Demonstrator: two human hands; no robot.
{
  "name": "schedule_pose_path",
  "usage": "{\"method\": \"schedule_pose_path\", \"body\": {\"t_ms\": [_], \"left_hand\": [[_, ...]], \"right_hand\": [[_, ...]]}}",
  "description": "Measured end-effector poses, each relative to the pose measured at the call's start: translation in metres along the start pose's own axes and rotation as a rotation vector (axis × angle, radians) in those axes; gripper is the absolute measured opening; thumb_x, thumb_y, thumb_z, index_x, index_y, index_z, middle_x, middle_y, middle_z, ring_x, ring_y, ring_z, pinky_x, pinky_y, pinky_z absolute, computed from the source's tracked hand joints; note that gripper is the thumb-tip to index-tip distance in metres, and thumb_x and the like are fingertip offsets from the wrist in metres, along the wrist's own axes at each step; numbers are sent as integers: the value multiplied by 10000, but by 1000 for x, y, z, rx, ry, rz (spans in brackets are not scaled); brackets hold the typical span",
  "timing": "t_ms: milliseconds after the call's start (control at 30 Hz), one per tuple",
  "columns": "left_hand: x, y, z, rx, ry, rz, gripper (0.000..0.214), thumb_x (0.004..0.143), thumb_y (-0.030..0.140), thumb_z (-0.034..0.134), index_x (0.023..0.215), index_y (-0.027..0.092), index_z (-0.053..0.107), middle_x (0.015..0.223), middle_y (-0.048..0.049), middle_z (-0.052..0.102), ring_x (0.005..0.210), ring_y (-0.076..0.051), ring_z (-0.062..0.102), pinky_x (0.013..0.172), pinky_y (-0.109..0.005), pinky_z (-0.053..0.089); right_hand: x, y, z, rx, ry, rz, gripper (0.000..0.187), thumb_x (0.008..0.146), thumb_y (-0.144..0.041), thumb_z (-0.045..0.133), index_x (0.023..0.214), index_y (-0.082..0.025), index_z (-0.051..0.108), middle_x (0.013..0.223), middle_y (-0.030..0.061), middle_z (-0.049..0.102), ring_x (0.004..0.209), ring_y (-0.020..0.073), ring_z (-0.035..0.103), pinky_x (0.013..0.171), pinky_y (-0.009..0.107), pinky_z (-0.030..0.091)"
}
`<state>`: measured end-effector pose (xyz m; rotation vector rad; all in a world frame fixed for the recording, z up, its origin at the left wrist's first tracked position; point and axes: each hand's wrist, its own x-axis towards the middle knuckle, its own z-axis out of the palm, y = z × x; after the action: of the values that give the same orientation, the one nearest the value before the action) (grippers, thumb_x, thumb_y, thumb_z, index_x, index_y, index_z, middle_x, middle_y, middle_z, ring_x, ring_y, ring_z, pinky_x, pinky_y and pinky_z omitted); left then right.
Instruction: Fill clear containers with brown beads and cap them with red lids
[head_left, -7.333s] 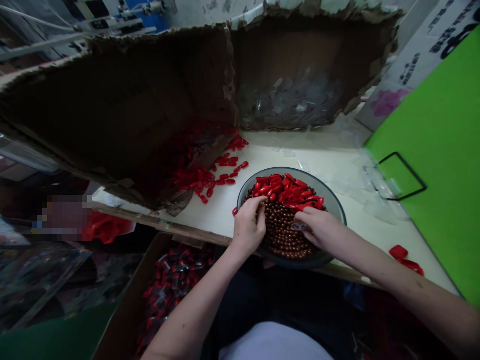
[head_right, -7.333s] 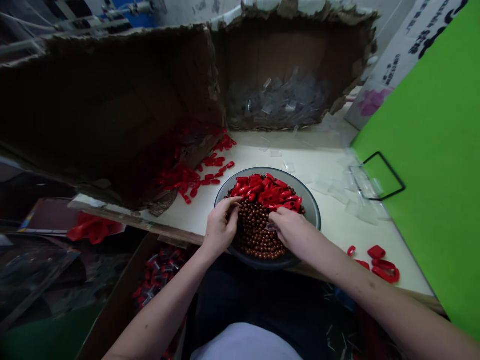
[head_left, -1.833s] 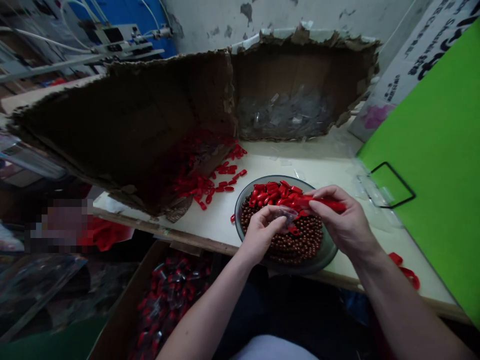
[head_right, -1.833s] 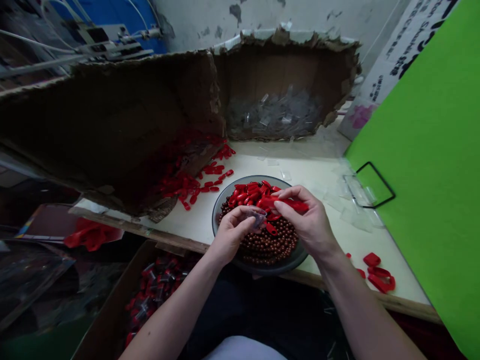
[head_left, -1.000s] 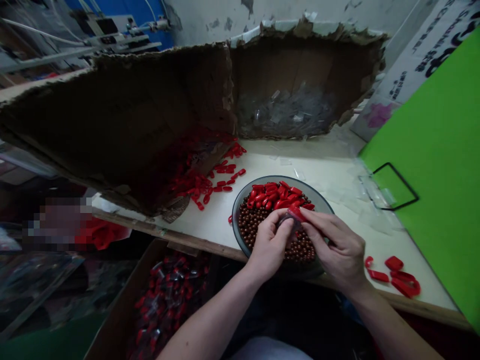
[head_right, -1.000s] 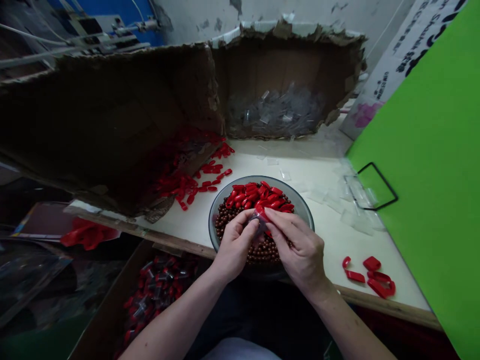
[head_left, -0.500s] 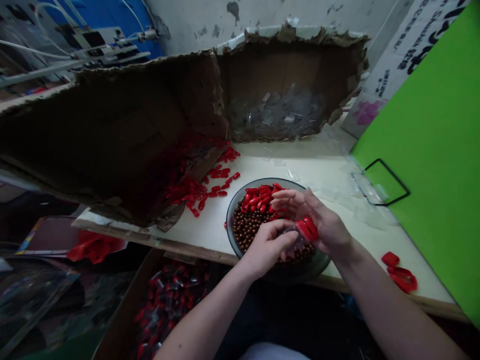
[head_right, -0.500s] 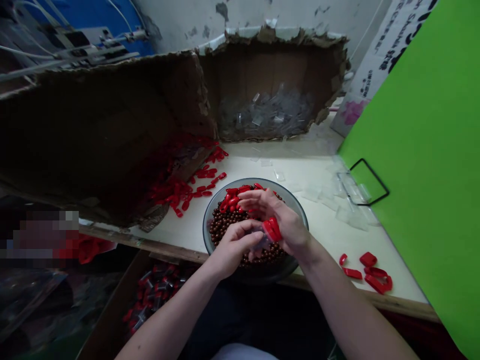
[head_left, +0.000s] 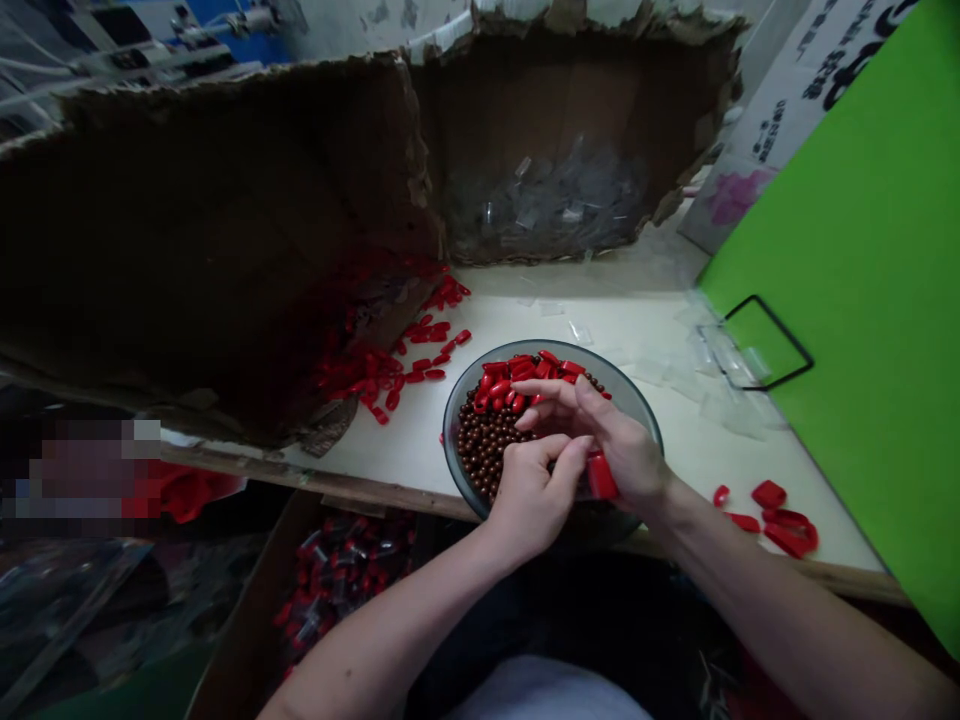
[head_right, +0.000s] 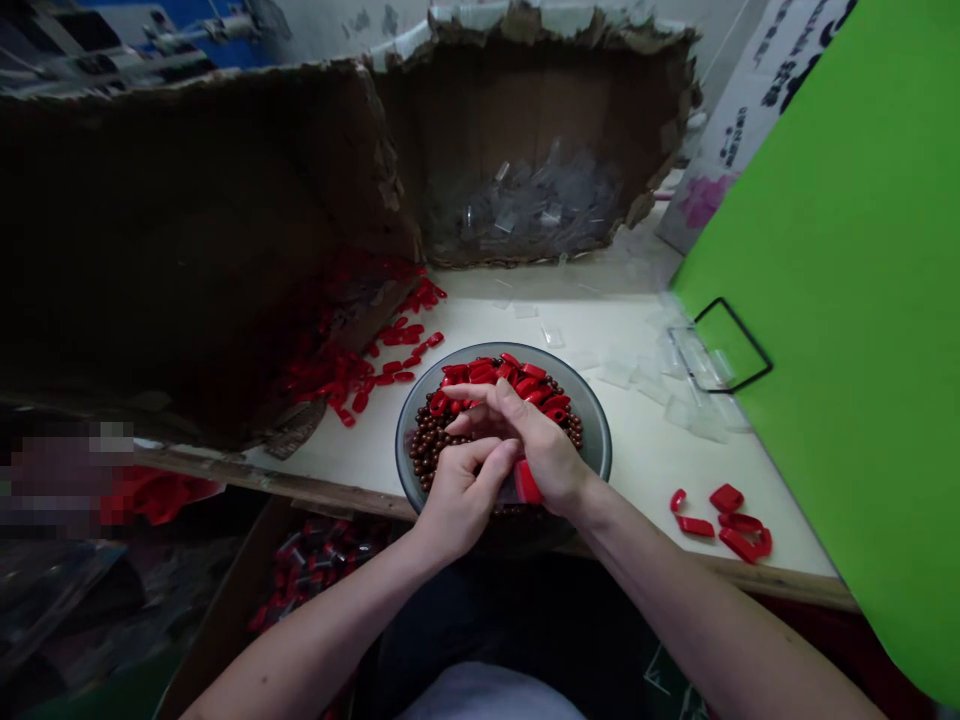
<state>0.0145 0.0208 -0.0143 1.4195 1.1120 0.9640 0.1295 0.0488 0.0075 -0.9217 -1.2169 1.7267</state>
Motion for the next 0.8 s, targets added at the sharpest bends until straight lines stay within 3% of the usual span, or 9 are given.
{"method": "schedule_pose_path", "body": {"t_ms": [167, 233, 300, 367, 433, 500, 567, 667, 800], "left_hand": [[4, -4, -1, 19, -44, -10, 436, 900, 408, 468, 554, 144, 464, 540, 35, 386, 542, -75, 322, 536, -232, 261], [7, -3, -7, -26, -87, -38, 449, 889, 431, 479, 544, 145, 456, 545, 33, 378, 543, -76, 319, 528, -224, 267], [6, -2, -22, -41, -49, -69, 451, 873, 465, 493, 552, 149, 476, 558, 28, 396, 541, -81, 334, 515, -218, 279], [-3, -6, -50, 12, 138, -89, 448, 863, 499, 494, 574, 157, 510, 566, 22, 424, 533, -89, 356, 499, -215, 293], [-21, -20, -92, 130, 457, -107, 457, 865, 522, 474, 577, 169, 510, 536, 25, 415, 508, -98, 356, 481, -215, 294], [-47, -47, -141, 326, 745, -160, 419, 860, 515, 479, 634, 171, 558, 561, 14, 477, 538, -119, 418, 508, -218, 326], [-77, -84, -190, 555, 871, -280, 375, 834, 500, 503, 757, 160, 641, 654, -20, 584, 639, -170, 529, 572, -239, 378], [-121, -149, -244, 818, 761, -603, 376, 792, 485, 517, 846, 164, 706, 672, -74, 647, 760, -281, 615, 613, -296, 411], [-159, -226, -272, 743, 698, -837, 292, 715, 443, 548, 726, 193, 698, 713, -91, 690, 827, -336, 654, 633, -341, 465]], "right_hand": [[-2, 9, 6, 38, 116, -72, 543, 956, -530, 255, 1152, -204, 642, 959, 84, 712, 952, 203, 660, 888, 365, 503], [1, 7, 6, 43, 93, -75, 591, 954, -557, 199, 1163, -214, 633, 1002, 89, 711, 987, 205, 656, 903, 381, 504], [4, 1, -1, 29, 66, -97, 627, 950, -580, 155, 1205, -230, 608, 1059, 86, 704, 1024, 204, 647, 925, 400, 498], [5, -3, -19, -40, 118, -144, 539, 946, -571, 261, 1200, -251, 611, 1090, 69, 699, 1042, 200, 640, 939, 406, 490], [3, -3, -48, -194, 260, -180, 366, 895, -500, 496, 1118, -258, 657, 1064, 50, 708, 1024, 202, 645, 927, 399, 491], [-5, 1, -83, -399, 426, -170, 285, 816, -419, 650, 1035, -242, 695, 1009, 47, 721, 967, 211, 660, 886, 396, 501], [-17, 5, -114, -540, 560, -149, 263, 816, -387, 655, 1019, -230, 710, 975, 66, 727, 906, 214, 671, 812, 379, 516], [-35, 5, -143, -656, 671, -104, 244, 820, -367, 647, 1001, -224, 726, 949, 100, 732, 819, 216, 685, 705, 347, 516], [-52, -10, -162, -981, 840, -7, 266, 801, -389, 647, 1001, -236, 735, 827, 89, 735, 726, 229, 668, 625, 362, 475]]}}
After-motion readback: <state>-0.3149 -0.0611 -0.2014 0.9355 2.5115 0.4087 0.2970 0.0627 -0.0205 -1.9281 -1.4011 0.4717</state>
